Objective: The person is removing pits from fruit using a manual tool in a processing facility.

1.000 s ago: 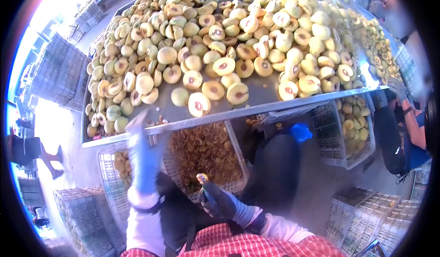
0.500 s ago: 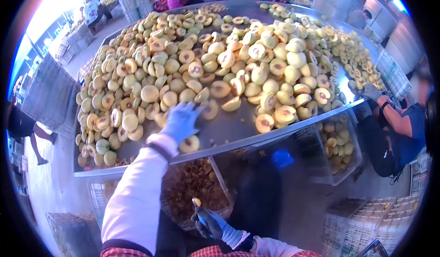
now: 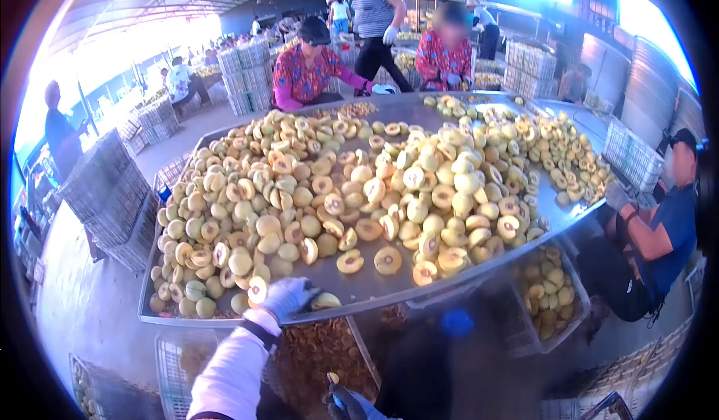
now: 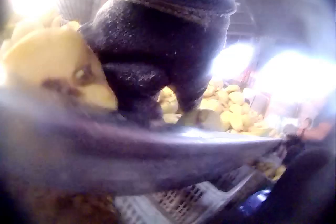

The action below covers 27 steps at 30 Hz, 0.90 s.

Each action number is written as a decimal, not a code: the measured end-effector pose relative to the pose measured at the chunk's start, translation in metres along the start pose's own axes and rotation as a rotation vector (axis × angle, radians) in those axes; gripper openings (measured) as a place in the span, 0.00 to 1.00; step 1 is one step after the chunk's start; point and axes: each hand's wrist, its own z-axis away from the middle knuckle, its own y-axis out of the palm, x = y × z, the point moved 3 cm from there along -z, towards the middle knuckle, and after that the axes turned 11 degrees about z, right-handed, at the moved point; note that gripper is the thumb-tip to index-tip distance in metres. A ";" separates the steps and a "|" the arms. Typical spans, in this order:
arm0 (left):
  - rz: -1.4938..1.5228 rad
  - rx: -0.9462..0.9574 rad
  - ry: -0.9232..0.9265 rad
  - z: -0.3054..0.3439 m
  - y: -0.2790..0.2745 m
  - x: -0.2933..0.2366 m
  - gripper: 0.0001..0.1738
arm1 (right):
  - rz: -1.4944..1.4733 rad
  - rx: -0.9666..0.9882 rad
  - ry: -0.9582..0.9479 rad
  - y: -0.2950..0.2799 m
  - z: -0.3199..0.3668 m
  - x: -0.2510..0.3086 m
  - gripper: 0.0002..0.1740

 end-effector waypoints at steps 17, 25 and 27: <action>0.605 -0.585 0.201 0.040 0.049 -0.027 0.22 | -0.160 -0.122 -0.324 -0.031 -0.023 0.005 0.10; 0.949 -0.103 0.037 0.167 0.057 -0.047 0.19 | 0.029 -0.257 -0.387 -0.012 -0.010 0.049 0.19; 1.193 -0.286 0.135 0.181 0.070 -0.048 0.22 | 0.016 -0.141 -0.239 -0.007 -0.004 0.049 0.20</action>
